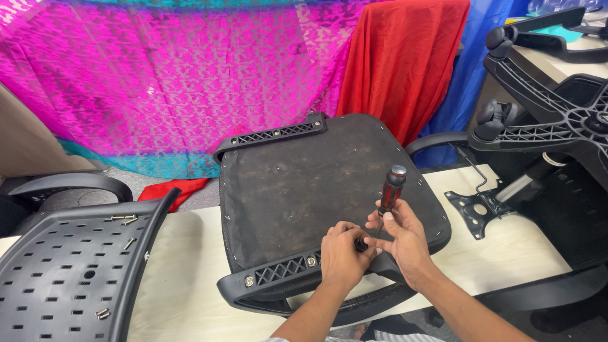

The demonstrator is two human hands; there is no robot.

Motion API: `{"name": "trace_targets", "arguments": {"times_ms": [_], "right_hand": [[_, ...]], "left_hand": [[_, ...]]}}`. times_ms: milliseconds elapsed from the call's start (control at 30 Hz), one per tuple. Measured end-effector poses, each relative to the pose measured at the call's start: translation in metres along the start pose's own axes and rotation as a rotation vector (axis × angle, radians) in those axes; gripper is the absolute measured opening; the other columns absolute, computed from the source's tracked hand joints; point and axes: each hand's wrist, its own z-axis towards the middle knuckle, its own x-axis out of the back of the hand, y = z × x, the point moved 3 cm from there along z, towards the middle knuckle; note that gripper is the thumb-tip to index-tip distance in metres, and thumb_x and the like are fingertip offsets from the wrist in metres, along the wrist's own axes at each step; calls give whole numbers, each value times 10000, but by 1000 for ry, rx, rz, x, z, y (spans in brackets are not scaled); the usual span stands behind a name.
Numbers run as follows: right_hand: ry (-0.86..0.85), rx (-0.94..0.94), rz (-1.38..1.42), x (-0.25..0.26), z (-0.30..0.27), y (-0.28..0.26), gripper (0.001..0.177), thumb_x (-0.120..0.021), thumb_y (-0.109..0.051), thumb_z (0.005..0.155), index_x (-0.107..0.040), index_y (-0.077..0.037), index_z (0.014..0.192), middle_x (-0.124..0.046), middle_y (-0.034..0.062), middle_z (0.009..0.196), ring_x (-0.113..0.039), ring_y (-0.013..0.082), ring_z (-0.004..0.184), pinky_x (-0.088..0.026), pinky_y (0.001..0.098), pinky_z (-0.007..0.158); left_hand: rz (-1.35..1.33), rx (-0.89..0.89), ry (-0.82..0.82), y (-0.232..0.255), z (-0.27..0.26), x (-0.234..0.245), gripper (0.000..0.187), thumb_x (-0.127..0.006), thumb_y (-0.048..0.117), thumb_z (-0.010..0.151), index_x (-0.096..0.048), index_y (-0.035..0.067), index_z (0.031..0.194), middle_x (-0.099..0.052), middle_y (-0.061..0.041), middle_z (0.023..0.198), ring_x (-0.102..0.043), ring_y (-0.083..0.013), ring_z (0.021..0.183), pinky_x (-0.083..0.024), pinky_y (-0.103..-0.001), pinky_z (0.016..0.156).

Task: The person uses a screwdriver to tighten screws on the underside of an office chair seat, securing the seat to its frame. The person works on multiple screw locations around the seat perimeter.

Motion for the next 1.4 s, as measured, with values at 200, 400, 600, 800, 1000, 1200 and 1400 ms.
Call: {"name": "trace_targets", "arguments": {"times_ms": [200,400,600,800,1000,1200,1400], "right_hand": [[-33,76,13,2,9,5,265,-614,-172,973,-579,-71,1215,-630,79,999,-636,167,951,-582,366,813],[-3,100,-78,-4,3,0,382,-645,-191,940,-449,-71,1245,-720,132,1102,-673,180,993,-579,343,812],[7,58,-119,-6,-2,-5,293,-507,-211,990,-486,-96,1258,-717,145,1168,-679,197,1053,-586,350,823],[-26,37,70,5,-1,-2,330,-373,-195,1022,-548,-86,1281,-697,161,1163,-691,225,1061,-591,355,857],[34,84,-53,4,2,1,279,-625,-213,950,-634,-74,1192,-680,98,1122,-676,189,1008,-596,333,834],[32,249,-350,3,-3,-12,358,-730,-208,876,-723,-55,1200,-666,15,1081,-604,95,895,-555,317,743],[23,237,-523,7,-2,-22,532,-766,-169,829,-624,-114,1339,-693,34,991,-645,118,860,-553,313,796]], "left_hand": [[27,17,-82,5,-1,4,204,-858,270,770,-825,172,946,-675,42,1168,-564,-199,1091,-439,-379,975],[-5,137,-78,7,-3,5,243,-857,284,745,-831,211,975,-671,50,1156,-566,-189,1090,-454,-364,986],[4,107,-33,9,-3,4,239,-873,300,748,-820,115,890,-668,19,1089,-576,-205,1062,-461,-370,957],[11,65,6,9,-1,-3,188,-858,241,753,-744,91,758,-644,-11,989,-578,-213,1006,-440,-375,916],[307,-155,38,11,3,-16,231,-746,284,859,-715,55,874,-586,-79,993,-551,-258,1007,-432,-421,856],[586,-219,-107,6,14,-34,292,-659,353,937,-697,63,942,-574,-76,1013,-565,-256,1000,-454,-447,805],[630,-187,-110,10,14,-35,395,-580,446,1013,-684,65,1012,-570,-80,1032,-564,-263,1004,-460,-457,803]]}}
